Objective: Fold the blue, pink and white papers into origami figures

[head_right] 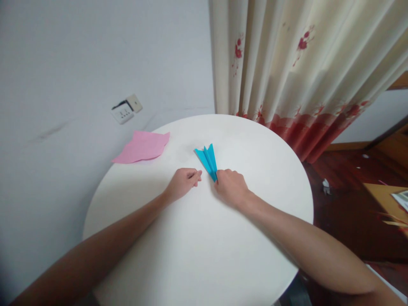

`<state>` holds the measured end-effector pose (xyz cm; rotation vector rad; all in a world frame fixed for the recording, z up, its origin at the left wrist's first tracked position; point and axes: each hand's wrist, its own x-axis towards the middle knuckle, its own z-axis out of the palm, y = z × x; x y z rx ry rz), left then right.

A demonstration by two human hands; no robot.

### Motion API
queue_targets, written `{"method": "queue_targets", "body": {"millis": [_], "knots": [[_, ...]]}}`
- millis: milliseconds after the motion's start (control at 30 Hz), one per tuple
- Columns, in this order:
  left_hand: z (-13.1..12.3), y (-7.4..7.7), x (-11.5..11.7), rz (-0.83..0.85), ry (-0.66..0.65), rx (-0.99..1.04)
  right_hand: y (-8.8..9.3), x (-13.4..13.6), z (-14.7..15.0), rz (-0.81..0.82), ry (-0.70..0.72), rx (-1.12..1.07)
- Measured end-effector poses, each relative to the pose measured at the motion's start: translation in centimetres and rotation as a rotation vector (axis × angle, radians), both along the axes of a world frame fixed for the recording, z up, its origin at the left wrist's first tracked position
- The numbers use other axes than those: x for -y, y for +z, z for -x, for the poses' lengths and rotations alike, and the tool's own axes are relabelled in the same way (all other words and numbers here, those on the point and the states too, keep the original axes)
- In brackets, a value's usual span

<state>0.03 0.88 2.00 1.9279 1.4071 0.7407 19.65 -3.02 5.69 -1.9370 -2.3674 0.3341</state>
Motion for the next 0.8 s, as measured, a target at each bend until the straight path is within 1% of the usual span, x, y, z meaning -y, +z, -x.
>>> {"method": "queue_targets", "body": {"millis": [233, 400, 500, 567, 633, 800], "knots": [[0.0, 0.1, 0.0, -0.003, -0.009, -0.023, -0.7, -0.3, 0.3, 0.015, 0.007, 0.002], [0.1, 0.0, -0.2, -0.012, -0.014, -0.029, -0.8, -0.4, 0.4, -0.006, 0.004, 0.001], [0.1, -0.2, -0.3, -0.002, -0.007, -0.023, -0.6, -1.0, -0.2, -0.032, -0.032, -0.005], [0.2, -0.3, -0.3, 0.007, -0.005, -0.019, -0.3, -2.0, -1.1, -0.058, -0.088, -0.007], [0.2, -0.4, -0.3, 0.009, -0.011, -0.021, 0.2, -3.6, -2.7, -0.106, -0.164, -0.012], [0.3, -0.1, -0.3, -0.014, -0.024, -0.049, 1.0, -9.1, -8.8, -0.251, -0.484, -0.010]]}}
